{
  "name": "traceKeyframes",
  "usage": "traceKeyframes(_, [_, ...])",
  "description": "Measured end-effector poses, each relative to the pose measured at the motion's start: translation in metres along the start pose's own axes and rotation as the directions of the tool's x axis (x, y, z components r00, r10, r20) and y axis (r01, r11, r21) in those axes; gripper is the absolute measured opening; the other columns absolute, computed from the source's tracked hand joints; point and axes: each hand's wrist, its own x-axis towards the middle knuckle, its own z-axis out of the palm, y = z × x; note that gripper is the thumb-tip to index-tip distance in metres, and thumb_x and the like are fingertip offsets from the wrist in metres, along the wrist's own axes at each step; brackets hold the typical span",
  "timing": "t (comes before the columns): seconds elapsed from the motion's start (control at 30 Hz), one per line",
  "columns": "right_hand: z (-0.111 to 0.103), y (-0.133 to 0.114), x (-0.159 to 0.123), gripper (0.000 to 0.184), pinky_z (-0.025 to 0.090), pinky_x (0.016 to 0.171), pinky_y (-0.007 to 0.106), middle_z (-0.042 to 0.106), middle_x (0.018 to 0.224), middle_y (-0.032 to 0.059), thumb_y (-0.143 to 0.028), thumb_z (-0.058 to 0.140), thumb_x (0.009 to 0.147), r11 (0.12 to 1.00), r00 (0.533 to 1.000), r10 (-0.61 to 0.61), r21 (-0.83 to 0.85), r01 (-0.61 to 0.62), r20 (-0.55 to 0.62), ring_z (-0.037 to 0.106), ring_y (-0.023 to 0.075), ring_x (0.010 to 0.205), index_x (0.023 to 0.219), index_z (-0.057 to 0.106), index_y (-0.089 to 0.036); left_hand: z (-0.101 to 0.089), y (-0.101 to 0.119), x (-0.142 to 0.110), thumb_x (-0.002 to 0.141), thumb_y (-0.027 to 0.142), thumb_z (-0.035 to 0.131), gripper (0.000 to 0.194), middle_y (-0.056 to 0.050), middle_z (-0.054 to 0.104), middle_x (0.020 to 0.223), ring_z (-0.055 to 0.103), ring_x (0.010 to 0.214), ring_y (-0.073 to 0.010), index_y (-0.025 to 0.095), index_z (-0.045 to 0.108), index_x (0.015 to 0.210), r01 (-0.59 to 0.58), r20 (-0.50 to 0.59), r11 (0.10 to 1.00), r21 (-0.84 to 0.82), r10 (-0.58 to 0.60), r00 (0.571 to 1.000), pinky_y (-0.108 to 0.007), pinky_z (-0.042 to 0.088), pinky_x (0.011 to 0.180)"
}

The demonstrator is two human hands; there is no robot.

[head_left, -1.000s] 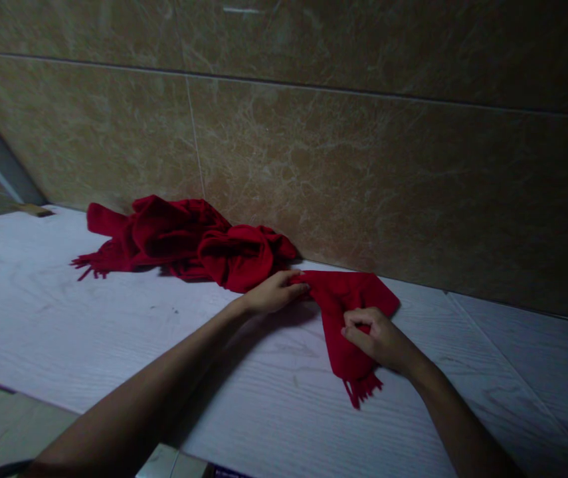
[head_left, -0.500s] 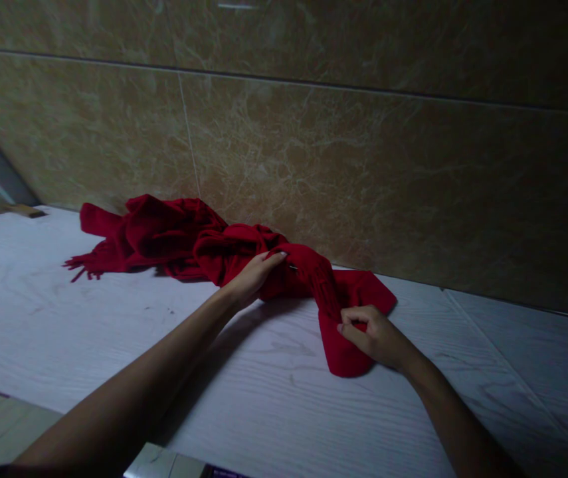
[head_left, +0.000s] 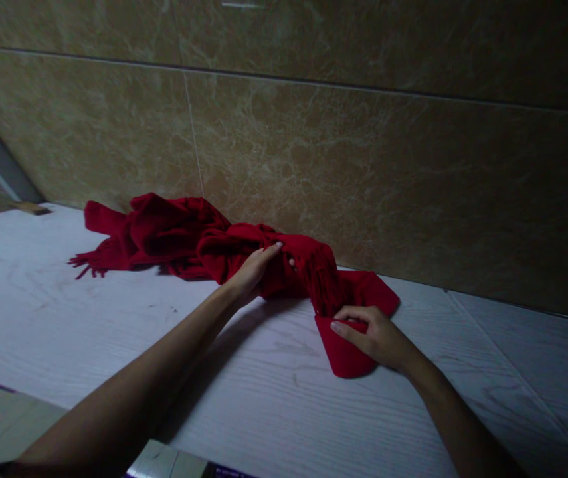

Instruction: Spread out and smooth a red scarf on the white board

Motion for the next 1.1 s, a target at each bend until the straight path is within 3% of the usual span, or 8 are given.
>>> traceKeyframes(0.27, [0.001, 0.004, 0.000, 0.021, 0.051, 0.075, 0.032, 0.074, 0.083, 0.0031, -0.037, 0.058, 0.092, 0.998, 0.998, -0.047, -0.039, 0.045, -0.040, 0.067, 0.0210, 0.079, 0.083, 0.070, -0.022, -0.002, -0.002, 0.002, 0.089, 0.044, 0.062, 0.033, -0.007, 0.074, 0.082, 0.070, 0.075, -0.0186, 0.012, 0.070, 0.091, -0.076, 0.038, 0.985, 0.155, 0.071, 0.997, -0.033, 0.059, 0.080])
traceKeyframes(0.37, [0.001, 0.005, 0.000, 0.020, 0.051, 0.077, 0.033, 0.075, 0.085, 0.0039, -0.036, 0.059, 0.091, 0.998, 0.997, -0.054, -0.046, 0.051, -0.056, 0.068, 0.0219, 0.080, 0.085, 0.071, -0.022, -0.004, 0.007, -0.004, 0.086, 0.047, 0.064, 0.034, -0.006, 0.071, 0.087, 0.066, 0.083, -0.0199, 0.015, 0.069, 0.093, -0.290, 0.140, 0.806, 0.516, 0.254, 0.957, -0.034, 0.055, 0.084])
traceKeyframes(0.5, [-0.001, 0.007, 0.000, 0.019, 0.052, 0.080, 0.034, 0.076, 0.090, 0.0049, -0.037, 0.060, 0.089, 0.998, 0.991, -0.061, -0.036, 0.058, -0.116, 0.070, 0.0232, 0.084, 0.088, 0.072, -0.021, -0.009, 0.028, -0.009, 0.081, 0.038, 0.069, 0.021, -0.005, 0.065, 0.095, 0.060, 0.091, -0.0201, 0.017, 0.068, 0.086, -0.504, 0.356, 0.225, 0.834, 0.479, 0.802, -0.031, 0.050, 0.087])
traceKeyframes(0.6, [-0.003, 0.008, 0.001, 0.022, 0.052, 0.079, 0.033, 0.075, 0.082, 0.0031, -0.039, 0.061, 0.090, 0.996, 0.977, -0.069, -0.074, 0.056, -0.201, 0.069, 0.0219, 0.079, 0.082, 0.071, -0.022, -0.029, 0.042, -0.001, 0.091, 0.036, 0.053, 0.024, -0.003, 0.064, 0.090, 0.060, 0.087, -0.0185, 0.017, 0.065, 0.097, -0.387, 0.030, 0.311, 0.868, 0.745, 0.667, -0.029, 0.051, 0.081])
traceKeyframes(0.7, [-0.006, 0.009, 0.003, 0.022, 0.052, 0.077, 0.032, 0.074, 0.082, 0.0023, -0.040, 0.061, 0.089, 0.995, 0.943, -0.089, -0.071, 0.070, -0.321, 0.069, 0.0214, 0.079, 0.082, 0.070, -0.022, -0.063, 0.056, 0.010, 0.086, 0.027, 0.057, 0.034, -0.008, 0.063, 0.110, 0.060, 0.103, -0.0215, 0.015, 0.059, 0.118, -0.245, -0.304, 0.421, 0.873, 0.864, 0.401, -0.033, 0.050, 0.094])
traceKeyframes(0.83, [-0.010, 0.014, 0.005, 0.023, 0.053, 0.076, 0.030, 0.074, 0.083, 0.0024, -0.041, 0.060, 0.090, 0.994, 0.884, -0.112, -0.067, 0.092, -0.454, 0.068, 0.0212, 0.080, 0.083, 0.070, -0.022, -0.089, 0.070, 0.008, 0.077, 0.012, 0.065, 0.056, -0.017, 0.052, 0.137, 0.048, 0.130, -0.0282, 0.013, 0.055, 0.131, -0.134, -0.175, 0.204, 0.970, 0.964, 0.202, -0.042, 0.037, 0.114])
traceKeyframes(0.97, [-0.011, 0.017, 0.006, 0.023, 0.054, 0.081, 0.031, 0.074, 0.087, 0.0034, -0.042, 0.059, 0.090, 0.994, 0.857, -0.109, -0.063, 0.089, -0.504, 0.069, 0.0220, 0.084, 0.088, 0.070, -0.022, -0.063, 0.059, -0.003, 0.087, 0.010, 0.057, 0.028, -0.011, 0.062, 0.127, 0.049, 0.132, -0.0273, 0.018, 0.068, 0.111, -0.206, 0.147, -0.096, 0.974, 0.958, 0.247, -0.047, 0.035, 0.116])
traceKeyframes(1.1, [-0.008, 0.018, 0.006, 0.021, 0.054, 0.082, 0.031, 0.075, 0.089, 0.0038, -0.039, 0.058, 0.090, 0.992, 0.877, -0.125, -0.057, 0.111, -0.465, 0.069, 0.0221, 0.087, 0.088, 0.070, -0.022, -0.021, 0.025, -0.009, 0.094, 0.015, 0.052, 0.019, -0.008, 0.068, 0.112, 0.059, 0.116, -0.0226, 0.021, 0.068, 0.102, -0.471, 0.464, -0.235, 0.851, 0.756, 0.461, -0.041, 0.047, 0.102])
